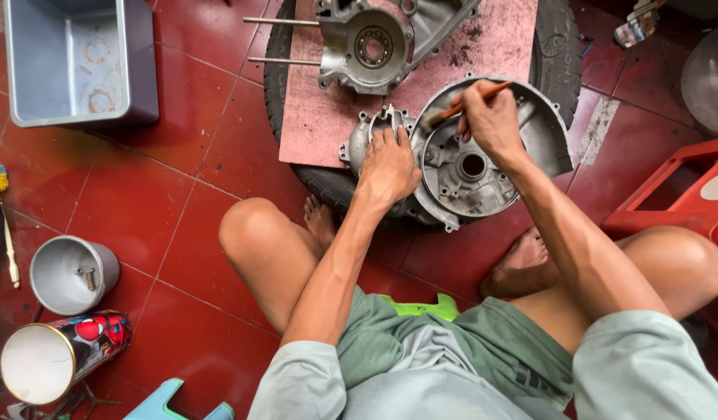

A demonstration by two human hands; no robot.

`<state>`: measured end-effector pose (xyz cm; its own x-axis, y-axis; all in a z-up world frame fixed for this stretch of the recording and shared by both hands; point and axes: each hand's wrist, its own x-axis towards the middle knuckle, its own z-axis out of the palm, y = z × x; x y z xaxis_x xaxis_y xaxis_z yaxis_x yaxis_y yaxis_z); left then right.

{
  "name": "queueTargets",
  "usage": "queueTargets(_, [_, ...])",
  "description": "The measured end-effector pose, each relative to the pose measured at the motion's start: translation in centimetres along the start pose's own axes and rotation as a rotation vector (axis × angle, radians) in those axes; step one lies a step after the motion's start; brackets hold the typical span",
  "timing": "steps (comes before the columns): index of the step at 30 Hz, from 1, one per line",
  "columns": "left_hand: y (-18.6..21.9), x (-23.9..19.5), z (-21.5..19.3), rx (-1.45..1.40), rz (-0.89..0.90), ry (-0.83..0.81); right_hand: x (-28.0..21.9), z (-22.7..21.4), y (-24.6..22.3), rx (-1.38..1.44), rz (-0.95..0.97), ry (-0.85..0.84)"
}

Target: Cleaning a motorcycle engine case using a brush and cleaning solution on a workshop floor.

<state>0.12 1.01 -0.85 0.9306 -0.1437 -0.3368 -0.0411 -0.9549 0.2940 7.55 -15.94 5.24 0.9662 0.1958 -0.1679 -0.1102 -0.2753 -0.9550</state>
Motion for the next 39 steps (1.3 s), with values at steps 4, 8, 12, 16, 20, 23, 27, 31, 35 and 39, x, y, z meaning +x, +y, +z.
queueTargets(4, [0.2, -0.2, -0.2, -0.031, -0.017, -0.046, 0.1, -2.0, -2.5, 0.21, 0.256, 0.045])
queueTargets(8, [0.2, -0.1, 0.0, 0.012, -0.008, 0.016, 1.1, -1.5, 1.3, 0.065, 0.004, 0.051])
queueTargets(12, [0.1, 0.0, 0.4, 0.004, -0.002, 0.04, 1.0, -2.1, -1.8, 0.396, 0.342, 0.056])
queueTargets(16, [0.1, -0.2, 0.6, 0.062, -0.004, 0.068, 1.9, -2.6, 2.0, 0.021, -0.009, 0.113])
queueTargets(20, [0.0, 0.1, 0.8, 0.061, 0.022, 0.093, 0.8, -1.6, -0.4, 0.136, 0.166, 0.016])
queueTargets(23, [0.0, -0.3, 0.8, 0.064, 0.025, 0.105, 1.0, -2.0, 0.1, 0.149, 0.138, 0.051])
queueTargets(27, [-0.2, 0.0, 1.2, 0.071, 0.031, 0.131, 0.6, -0.5, 1.1, -0.015, 0.011, 0.024])
queueTargets(31, [0.3, -0.6, -0.4, 0.038, 0.023, 0.052, 0.6, -1.0, -1.4, 0.222, 0.252, -0.028])
queueTargets(35, [0.2, -1.3, -1.7, -0.098, 0.006, 0.012, -1.6, 1.1, -2.1, -0.065, -0.134, -0.001])
queueTargets(39, [0.0, -1.1, -1.7, -0.143, 0.041, 0.074, -1.2, 1.3, -2.2, 0.0, -0.031, -0.159])
